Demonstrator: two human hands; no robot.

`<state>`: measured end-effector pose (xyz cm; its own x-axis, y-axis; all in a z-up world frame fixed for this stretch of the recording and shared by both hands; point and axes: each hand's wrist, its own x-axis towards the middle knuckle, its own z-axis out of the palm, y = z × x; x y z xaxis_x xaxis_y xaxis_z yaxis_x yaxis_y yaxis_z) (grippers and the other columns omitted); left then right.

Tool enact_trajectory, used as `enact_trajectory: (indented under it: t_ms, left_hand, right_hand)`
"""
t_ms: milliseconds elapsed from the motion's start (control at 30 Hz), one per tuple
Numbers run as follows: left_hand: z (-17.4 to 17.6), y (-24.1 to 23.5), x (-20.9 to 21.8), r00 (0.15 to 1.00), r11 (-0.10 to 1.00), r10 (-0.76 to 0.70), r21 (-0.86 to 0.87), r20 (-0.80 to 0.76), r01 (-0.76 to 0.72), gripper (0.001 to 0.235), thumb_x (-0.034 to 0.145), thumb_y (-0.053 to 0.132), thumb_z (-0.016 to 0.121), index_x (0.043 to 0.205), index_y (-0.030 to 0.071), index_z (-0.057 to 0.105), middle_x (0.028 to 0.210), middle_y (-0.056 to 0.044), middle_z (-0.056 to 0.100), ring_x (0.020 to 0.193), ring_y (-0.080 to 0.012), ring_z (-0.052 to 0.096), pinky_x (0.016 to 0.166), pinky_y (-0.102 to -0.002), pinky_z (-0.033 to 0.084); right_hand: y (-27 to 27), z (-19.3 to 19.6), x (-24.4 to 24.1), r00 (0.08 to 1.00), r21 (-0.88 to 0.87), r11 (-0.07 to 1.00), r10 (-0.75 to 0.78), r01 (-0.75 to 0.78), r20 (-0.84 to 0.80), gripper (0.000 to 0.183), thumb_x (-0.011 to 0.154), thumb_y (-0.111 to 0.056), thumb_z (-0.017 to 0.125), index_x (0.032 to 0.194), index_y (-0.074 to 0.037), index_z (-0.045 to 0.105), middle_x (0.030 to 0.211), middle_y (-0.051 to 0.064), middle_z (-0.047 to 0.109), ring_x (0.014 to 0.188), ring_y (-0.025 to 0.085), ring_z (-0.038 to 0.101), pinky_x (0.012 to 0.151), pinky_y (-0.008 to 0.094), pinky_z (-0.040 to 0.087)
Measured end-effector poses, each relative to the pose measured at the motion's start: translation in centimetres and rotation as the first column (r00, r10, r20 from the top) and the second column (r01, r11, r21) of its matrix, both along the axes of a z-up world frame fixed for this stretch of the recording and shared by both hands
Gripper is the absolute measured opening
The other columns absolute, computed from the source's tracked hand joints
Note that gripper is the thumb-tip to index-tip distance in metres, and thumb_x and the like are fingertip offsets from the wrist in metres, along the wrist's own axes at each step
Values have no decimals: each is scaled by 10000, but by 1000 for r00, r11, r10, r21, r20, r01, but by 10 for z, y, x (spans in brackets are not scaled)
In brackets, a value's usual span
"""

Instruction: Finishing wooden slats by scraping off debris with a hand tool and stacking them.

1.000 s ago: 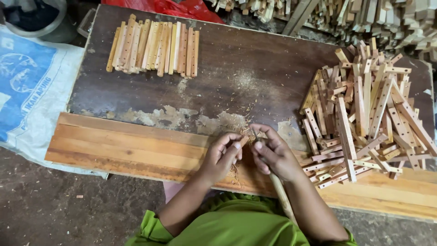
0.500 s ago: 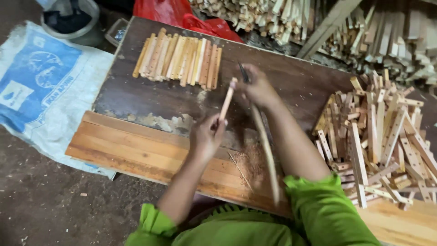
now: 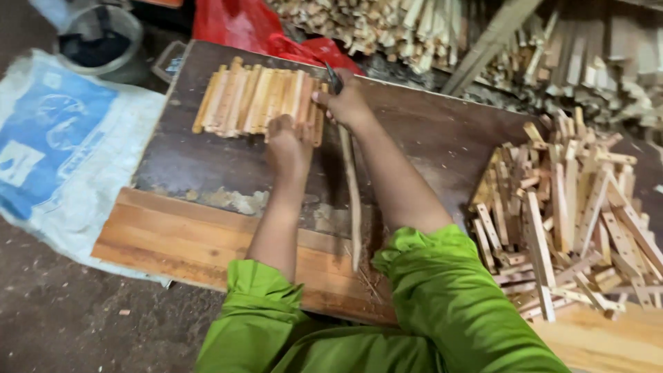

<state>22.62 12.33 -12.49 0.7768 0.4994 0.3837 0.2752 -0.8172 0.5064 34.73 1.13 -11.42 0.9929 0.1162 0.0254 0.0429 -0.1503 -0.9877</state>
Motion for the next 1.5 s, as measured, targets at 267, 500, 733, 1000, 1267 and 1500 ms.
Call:
enact_trajectory:
  t_ms: [267, 500, 733, 1000, 1267, 1500]
  left_hand:
    - [27, -158, -73, 859, 896, -444, -130, -256, 425, 216, 856, 276, 624, 914, 72, 663, 865, -110, 671, 797, -386, 724, 728, -505, 592]
    - [89, -247, -130, 490, 333, -865, -605, 110, 723, 401, 868, 456, 627, 851, 85, 777, 783, -152, 763, 836, -356, 769, 696, -405, 591]
    - [18, -298, -100, 703, 446, -706, -824, -84, 350, 414, 742, 436, 782, 1008, 120, 805, 805, -104, 779, 787, -267, 783, 632, -323, 626]
    - [-8, -309, -66, 743, 373, -668, -880, -36, 293, 511, 757, 377, 764, 1132, 29, 750, 828, -136, 782, 791, -260, 783, 698, -301, 617]
    - [3, -317, -69, 679, 557, -718, -712, -154, 428, 516, 689, 535, 762, 830, 39, 761, 792, -145, 766, 892, -370, 758, 707, -457, 609]
    - [58, -250, -92, 744, 348, -604, -745, 287, 570, 295, 918, 221, 664, 1107, -5, 661, 927, -210, 774, 877, -339, 774, 685, -419, 632]
  right_hand:
    - [-194, 148, -210, 992, 82, 989, 122, -123, 23, 587, 967, -65, 643, 1509, -109, 421, 809, 94, 588, 398, 105, 507, 313, 245, 419]
    - [-304, 138, -328, 997, 327, 943, -71, 63, 14, 680, 957, -17, 568, 1594, -81, 337, 857, 142, 672, 354, 50, 453, 296, 188, 365]
    - [-330, 108, -354, 990, 358, 923, -143, 139, -16, 665, 960, -20, 556, 1587, -81, 342, 871, 157, 672, 372, 46, 442, 302, 179, 369]
    - [-282, 112, -341, 999, 471, 882, -31, 18, 19, 624, 949, 47, 541, 1545, -12, 366, 800, 210, 653, 355, 62, 462, 282, 202, 402]
    - [-307, 104, -352, 995, 461, 884, -101, 79, 24, 608, 983, 5, 517, 1568, -26, 355, 835, 183, 645, 391, 35, 483, 313, 171, 418]
    - [-326, 86, -357, 985, 465, 875, -171, 136, 34, 497, 1081, -162, 435, 1555, -29, 371, 964, 206, 635, 469, 59, 511, 369, 187, 438]
